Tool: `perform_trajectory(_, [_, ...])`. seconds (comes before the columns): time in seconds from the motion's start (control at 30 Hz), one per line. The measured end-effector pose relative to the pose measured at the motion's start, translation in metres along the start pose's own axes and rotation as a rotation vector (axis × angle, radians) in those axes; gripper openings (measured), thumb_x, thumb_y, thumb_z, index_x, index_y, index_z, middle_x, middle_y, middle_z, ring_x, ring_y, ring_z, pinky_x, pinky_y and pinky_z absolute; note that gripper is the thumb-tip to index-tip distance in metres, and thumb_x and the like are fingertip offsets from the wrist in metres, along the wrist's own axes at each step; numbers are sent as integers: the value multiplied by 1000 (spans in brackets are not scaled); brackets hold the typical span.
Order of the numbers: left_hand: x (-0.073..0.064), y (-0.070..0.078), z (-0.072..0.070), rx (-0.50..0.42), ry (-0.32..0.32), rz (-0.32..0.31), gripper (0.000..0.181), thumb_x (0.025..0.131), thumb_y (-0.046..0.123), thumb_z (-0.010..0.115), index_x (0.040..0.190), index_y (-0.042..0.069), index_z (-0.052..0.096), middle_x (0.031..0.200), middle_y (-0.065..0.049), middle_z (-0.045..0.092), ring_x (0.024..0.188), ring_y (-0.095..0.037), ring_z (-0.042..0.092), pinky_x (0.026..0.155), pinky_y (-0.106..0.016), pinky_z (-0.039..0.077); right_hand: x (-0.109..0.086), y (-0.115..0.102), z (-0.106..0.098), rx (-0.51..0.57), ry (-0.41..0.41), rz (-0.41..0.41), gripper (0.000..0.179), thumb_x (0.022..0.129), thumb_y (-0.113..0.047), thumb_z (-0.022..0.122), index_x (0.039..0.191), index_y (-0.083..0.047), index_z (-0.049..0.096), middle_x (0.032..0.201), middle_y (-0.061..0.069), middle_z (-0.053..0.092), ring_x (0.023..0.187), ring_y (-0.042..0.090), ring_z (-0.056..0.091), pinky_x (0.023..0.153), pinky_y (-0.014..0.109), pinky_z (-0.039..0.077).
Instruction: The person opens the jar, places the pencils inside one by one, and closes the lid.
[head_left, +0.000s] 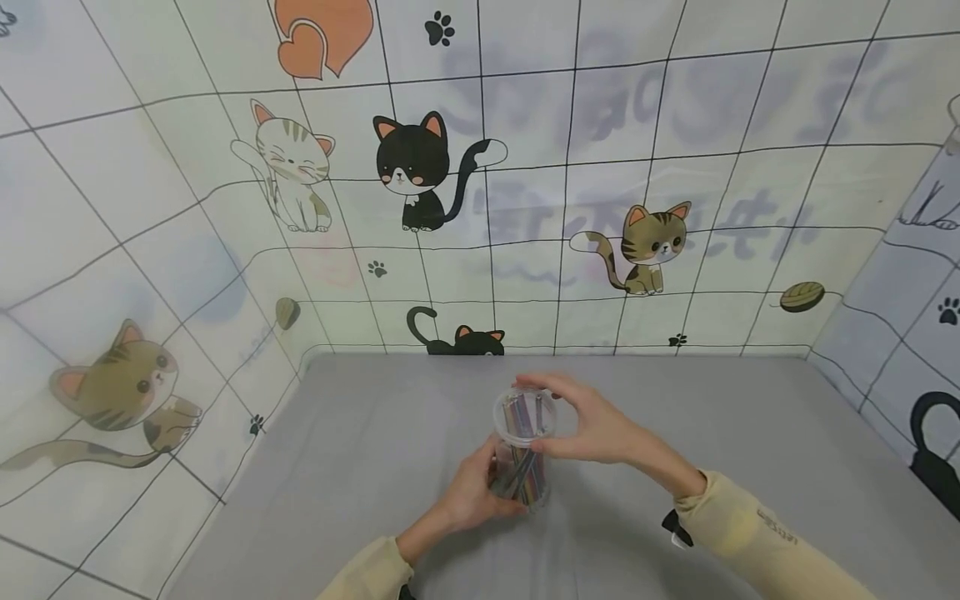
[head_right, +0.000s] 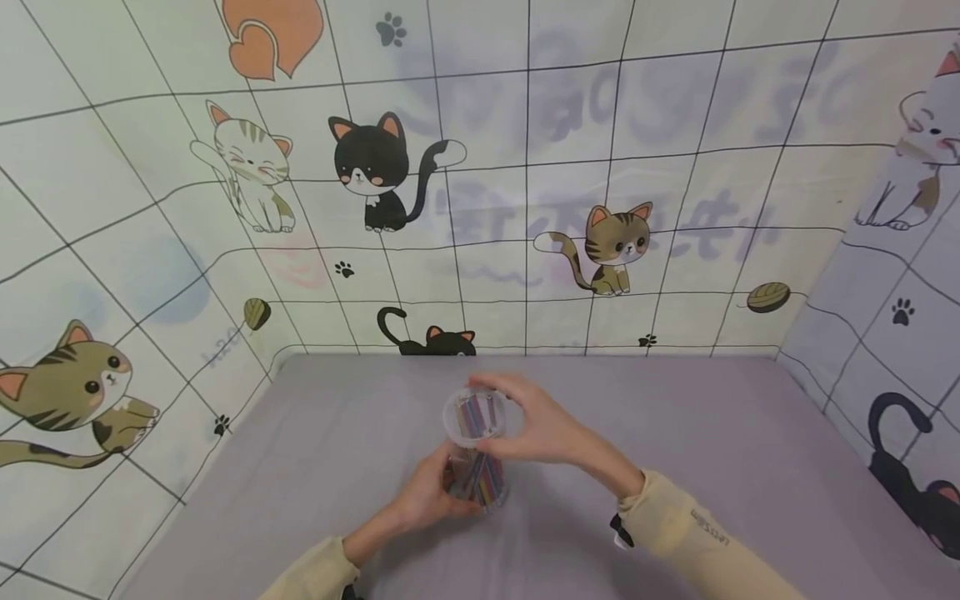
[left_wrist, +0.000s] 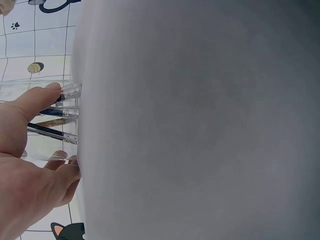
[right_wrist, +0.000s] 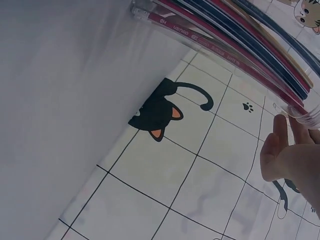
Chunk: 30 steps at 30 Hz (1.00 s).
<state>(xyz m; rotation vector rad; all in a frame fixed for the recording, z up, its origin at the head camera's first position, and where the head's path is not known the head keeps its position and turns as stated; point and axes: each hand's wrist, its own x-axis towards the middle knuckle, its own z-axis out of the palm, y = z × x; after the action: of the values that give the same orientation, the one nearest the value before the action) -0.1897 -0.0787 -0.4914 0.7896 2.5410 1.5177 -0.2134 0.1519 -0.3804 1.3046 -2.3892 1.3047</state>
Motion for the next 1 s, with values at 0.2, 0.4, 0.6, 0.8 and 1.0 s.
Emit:
perform_trajectory(0.2, [0,4,-2,-19,-8,9,100,68,6,93,150,15,36,140,-10,52,126,-31,52,103,-42,45,-6,-3,13,-65,175,10,73,73,-22,91,136,-8,57,130,6,61,119,23,54,96,56,46])
perform_trajectory(0.4, [1,2,0,-15,-3,23,98,68,11,93,149,13,38,138,-9,54,125,-28,54,103,-43,46,-9,0,16,-84,214,-1,74,71,-19,91,135,-6,57,128,7,62,116,25,56,91,54,49])
perform_trajectory(0.6, [0,-1,3,-12,7,18,94,71,28,93,148,18,40,128,-5,61,118,-23,58,98,-43,49,-11,6,12,99,107,109,74,77,-18,88,142,-12,53,138,4,58,116,22,54,94,50,46])
perform_trajectory(0.8, [0,-3,5,-64,-1,6,92,72,22,92,148,20,40,127,-6,62,118,-23,58,99,-41,49,-6,19,4,248,1,48,69,82,-7,82,143,-4,51,142,10,55,128,21,48,106,42,38])
perform_trajectory(1.0, [2,-6,2,-110,-41,-1,87,72,15,92,144,17,44,131,-7,60,122,-25,56,102,-37,46,8,44,-4,593,-231,-66,69,87,2,73,147,6,39,148,24,43,141,30,34,115,39,28])
